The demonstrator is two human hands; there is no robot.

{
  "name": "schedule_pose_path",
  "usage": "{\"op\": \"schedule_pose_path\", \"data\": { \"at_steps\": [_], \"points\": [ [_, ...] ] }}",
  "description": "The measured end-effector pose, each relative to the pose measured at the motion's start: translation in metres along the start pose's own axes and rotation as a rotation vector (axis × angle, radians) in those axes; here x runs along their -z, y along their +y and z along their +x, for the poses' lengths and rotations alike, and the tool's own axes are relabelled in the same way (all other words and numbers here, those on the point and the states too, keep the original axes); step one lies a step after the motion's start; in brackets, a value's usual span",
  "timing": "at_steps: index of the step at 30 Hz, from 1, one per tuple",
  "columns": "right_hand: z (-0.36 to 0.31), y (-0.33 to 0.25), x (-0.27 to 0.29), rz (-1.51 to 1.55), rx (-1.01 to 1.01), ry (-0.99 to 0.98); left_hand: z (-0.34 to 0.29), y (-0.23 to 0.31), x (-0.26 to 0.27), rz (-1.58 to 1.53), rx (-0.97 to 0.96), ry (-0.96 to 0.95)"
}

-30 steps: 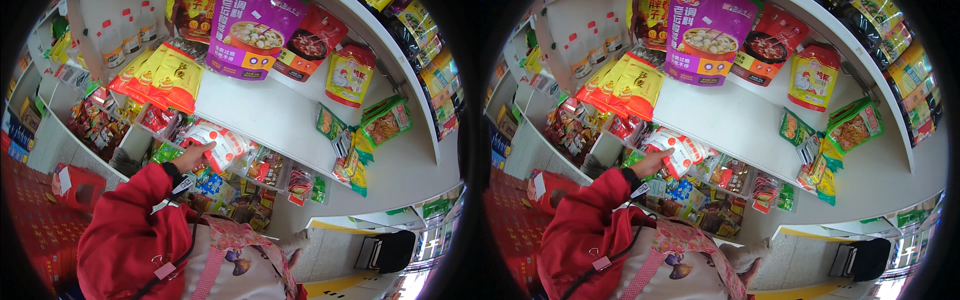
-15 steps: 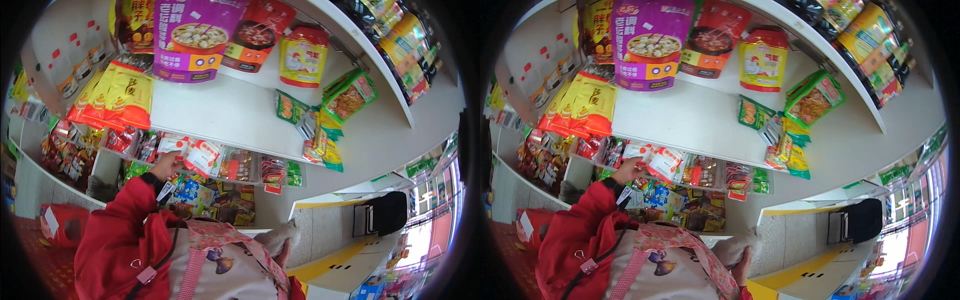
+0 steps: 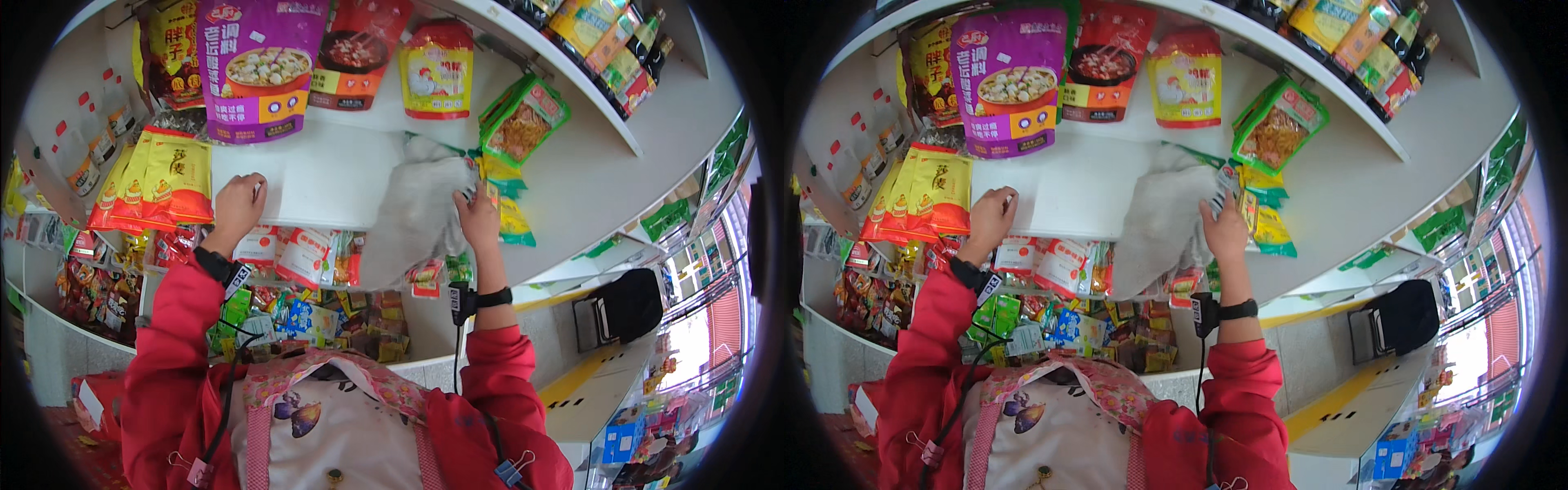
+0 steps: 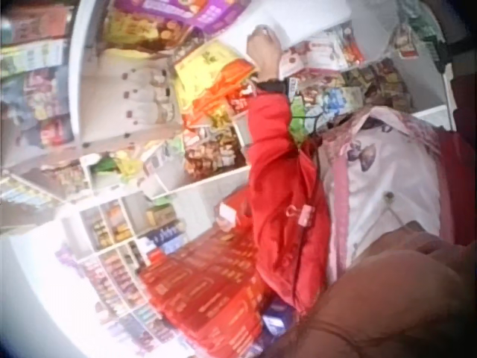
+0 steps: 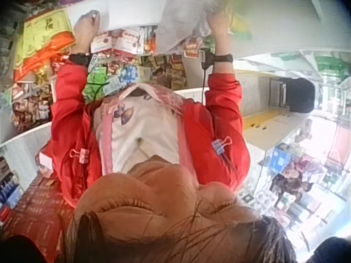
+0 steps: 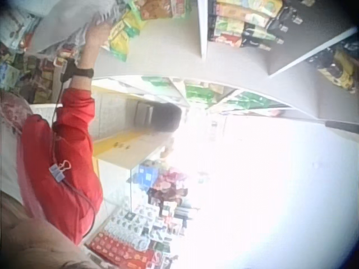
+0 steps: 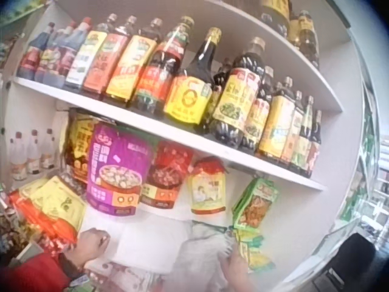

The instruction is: The person wipes multiple shelves in a convenience store with a cloth, moving packaged snacks and plastic containers aside to reach the surfaces. They wipe each shelf section and then return the items to their original positions.

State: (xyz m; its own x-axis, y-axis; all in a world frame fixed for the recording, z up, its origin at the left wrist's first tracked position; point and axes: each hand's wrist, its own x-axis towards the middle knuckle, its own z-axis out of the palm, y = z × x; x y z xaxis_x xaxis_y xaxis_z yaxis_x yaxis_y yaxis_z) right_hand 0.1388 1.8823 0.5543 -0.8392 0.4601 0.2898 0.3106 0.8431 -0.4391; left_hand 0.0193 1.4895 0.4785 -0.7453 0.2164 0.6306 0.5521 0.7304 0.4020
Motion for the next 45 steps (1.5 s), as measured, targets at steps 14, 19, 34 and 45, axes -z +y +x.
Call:
{"op": "schedule_pose_path", "data": {
  "at_steps": [14, 19, 34, 45],
  "points": [
    [0.049, -0.056, -0.173, -0.119, 0.327, -0.058, 0.006, -0.009, -0.026, 0.132, 0.127, -0.032],
    [0.110, -0.105, -0.203, -0.158, 0.132, -0.079, 0.006, -0.011, -0.027, 0.128, 0.110, -0.024],
    [0.028, -0.216, -0.222, -0.033, 0.648, -0.236, 0.001, -0.013, -0.027, 0.197, 0.026, 0.153],
    [-0.025, -0.052, -0.123, -0.007, 0.528, -0.175, 0.002, -0.020, -0.029, 0.148, 0.183, 0.073]
  ]
}}
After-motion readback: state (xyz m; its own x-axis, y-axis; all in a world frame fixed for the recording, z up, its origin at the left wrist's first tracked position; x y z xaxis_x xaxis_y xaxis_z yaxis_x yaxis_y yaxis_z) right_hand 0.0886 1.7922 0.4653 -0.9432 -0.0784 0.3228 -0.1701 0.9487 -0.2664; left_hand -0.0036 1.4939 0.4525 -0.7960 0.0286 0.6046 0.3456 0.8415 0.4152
